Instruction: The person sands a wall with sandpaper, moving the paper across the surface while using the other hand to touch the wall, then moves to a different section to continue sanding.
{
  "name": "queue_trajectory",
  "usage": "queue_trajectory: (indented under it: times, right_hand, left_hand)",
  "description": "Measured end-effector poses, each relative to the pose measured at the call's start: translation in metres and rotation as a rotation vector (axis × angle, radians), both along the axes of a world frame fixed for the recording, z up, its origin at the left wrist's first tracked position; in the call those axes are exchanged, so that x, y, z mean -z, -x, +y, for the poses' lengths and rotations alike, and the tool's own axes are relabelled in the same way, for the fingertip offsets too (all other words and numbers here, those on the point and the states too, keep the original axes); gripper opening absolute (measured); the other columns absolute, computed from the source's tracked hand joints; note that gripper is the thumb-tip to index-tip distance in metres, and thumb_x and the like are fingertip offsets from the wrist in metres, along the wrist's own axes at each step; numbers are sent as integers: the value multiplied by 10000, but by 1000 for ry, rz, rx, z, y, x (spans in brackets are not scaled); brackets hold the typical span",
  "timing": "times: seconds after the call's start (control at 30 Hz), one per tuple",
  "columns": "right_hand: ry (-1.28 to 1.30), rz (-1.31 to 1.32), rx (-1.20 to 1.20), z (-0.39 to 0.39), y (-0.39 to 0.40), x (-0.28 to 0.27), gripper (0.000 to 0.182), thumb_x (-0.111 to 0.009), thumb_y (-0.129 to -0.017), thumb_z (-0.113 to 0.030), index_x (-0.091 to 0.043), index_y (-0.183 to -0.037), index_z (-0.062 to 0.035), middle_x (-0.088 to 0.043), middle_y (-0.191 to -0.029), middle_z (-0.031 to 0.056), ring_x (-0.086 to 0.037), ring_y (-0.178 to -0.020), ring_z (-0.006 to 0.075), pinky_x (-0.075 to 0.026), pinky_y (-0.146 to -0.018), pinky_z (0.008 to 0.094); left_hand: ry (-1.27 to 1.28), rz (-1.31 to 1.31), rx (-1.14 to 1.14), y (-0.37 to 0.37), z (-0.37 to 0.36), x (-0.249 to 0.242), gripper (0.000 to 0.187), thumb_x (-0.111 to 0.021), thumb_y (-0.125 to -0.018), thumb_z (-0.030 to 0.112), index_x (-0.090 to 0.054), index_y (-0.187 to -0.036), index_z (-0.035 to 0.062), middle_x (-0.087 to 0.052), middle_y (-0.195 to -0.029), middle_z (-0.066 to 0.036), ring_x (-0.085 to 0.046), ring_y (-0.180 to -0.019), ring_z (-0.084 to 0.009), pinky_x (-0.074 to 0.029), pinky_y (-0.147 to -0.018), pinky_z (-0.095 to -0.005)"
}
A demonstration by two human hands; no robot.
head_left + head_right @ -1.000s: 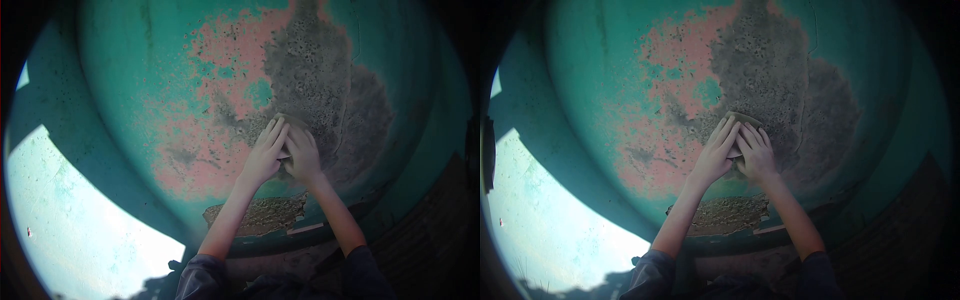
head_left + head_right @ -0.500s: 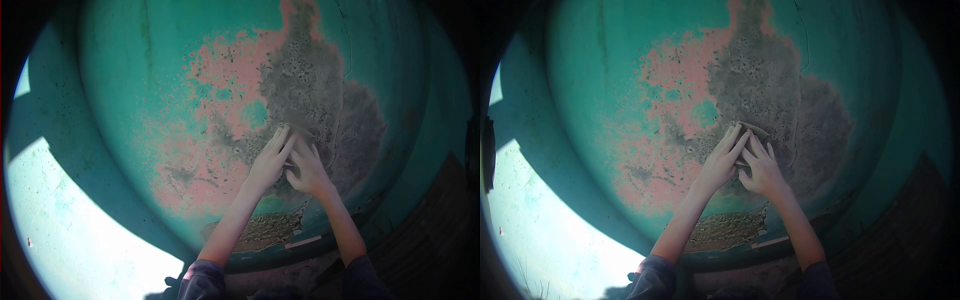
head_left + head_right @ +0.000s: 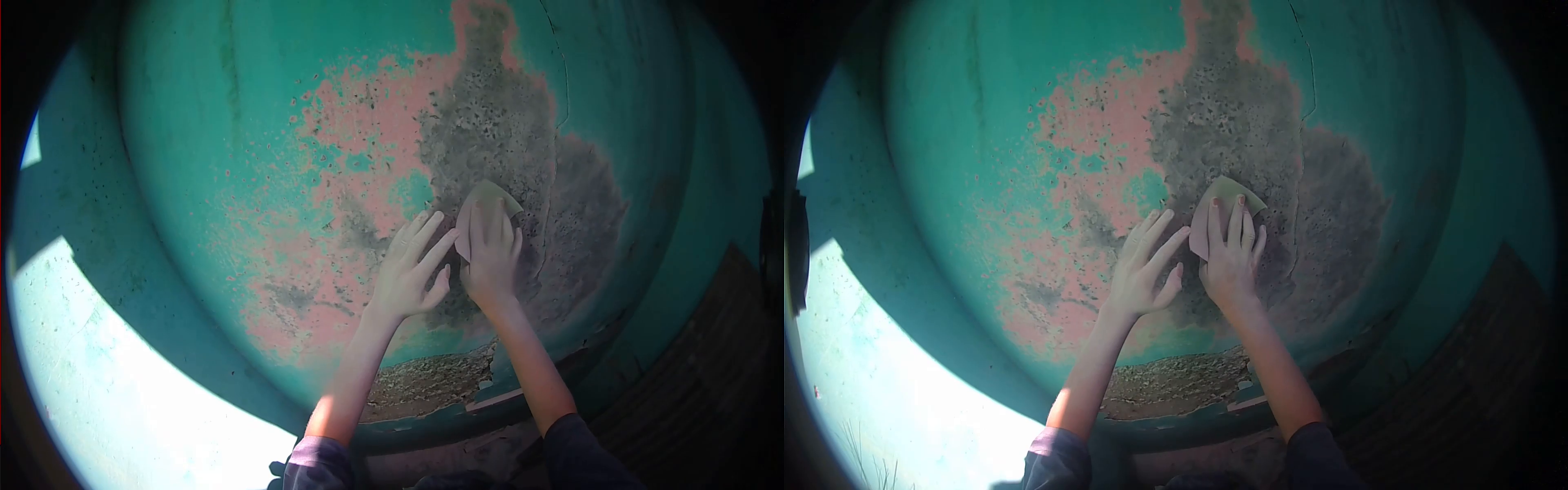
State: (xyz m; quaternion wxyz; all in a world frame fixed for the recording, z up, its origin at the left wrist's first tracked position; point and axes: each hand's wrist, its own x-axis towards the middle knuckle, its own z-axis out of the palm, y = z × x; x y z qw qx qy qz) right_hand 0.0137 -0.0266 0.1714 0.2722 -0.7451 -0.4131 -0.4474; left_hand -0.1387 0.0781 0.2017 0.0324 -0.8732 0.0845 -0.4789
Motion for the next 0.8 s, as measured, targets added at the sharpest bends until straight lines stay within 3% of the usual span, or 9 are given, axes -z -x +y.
queue_trajectory:
  times: [0.1, 0.23, 0.3, 0.47, 0.6, 0.7, 0.8]
  right_hand:
    - [-90, -93, 41, 4, -17, -52, 938, -734, -799, -211, -277, -1615, -131, -220, -1660, 213, -267, -1496, 406, -254, -1157, 647]
    - [-140, -161, 9, 10, -20, -70, 889, -707, -824, -216, -297, -1608, -126, -265, -1647, 202, -286, -1494, 406, -255, -1158, 649]
    - [9, -260, -24, 6, -16, -66, 798, -652, -873, -218, -327, -1591, -93, -322, -1626, 186, -333, -1483, 377, -255, -1172, 623]
    - [-79, -347, -64, 11, -32, -132, 712, -602, -906, -219, -374, -1551, -20, -377, -1600, 176, -364, -1478, 336, -273, -1194, 542]
    - [-71, -400, -241, 18, -15, -114, 677, -594, -917, -219, -401, -1524, 11, -419, -1573, 179, -396, -1458, 331, -305, -1192, 488]
    - [-87, -437, -161, 16, -21, -140, 642, -590, -917, -197, -432, -1503, 14, -446, -1553, 180, -432, -1435, 319, -322, -1186, 480]
    - [-6, -515, -240, 14, -18, -146, 631, -590, -910, -176, -446, -1502, -11, -461, -1545, 165, -442, -1431, 300, -324, -1189, 481]
  left_hand:
    - [-96, -305, -210, -11, 13, -6, 636, -683, -824, 164, -563, -1448, 142, -430, -1565, -164, -397, -1443, -395, -307, -1166, -555]
    - [-62, -355, -285, -33, 24, -13, 631, -693, -837, 170, -552, -1452, 144, -465, -1550, -131, -407, -1441, -375, -286, -1167, -554]
    - [-114, -398, -446, -44, 30, -6, 607, -705, -843, 184, -558, -1430, 146, -503, -1529, -89, -410, -1446, -352, -277, -1167, -555]
    - [-94, -429, -439, -46, 30, -3, 545, -711, -847, 197, -586, -1376, 152, -526, -1514, -56, -421, -1445, -323, -276, -1171, -539]
    - [-84, -405, -448, -42, 30, -3, 505, -706, -850, 190, -610, -1344, 151, -529, -1512, -49, -431, -1440, -308, -281, -1169, -529]
    - [-87, -435, -441, -45, 31, -2, 494, -698, -847, 183, -619, -1333, 150, -529, -1511, -47, -434, -1439, -308, -283, -1169, -526]
    - [-71, -422, -434, -43, 30, -2, 509, -690, -832, 167, -618, -1336, 152, -533, -1507, -45, -438, -1435, -306, -281, -1171, -525]
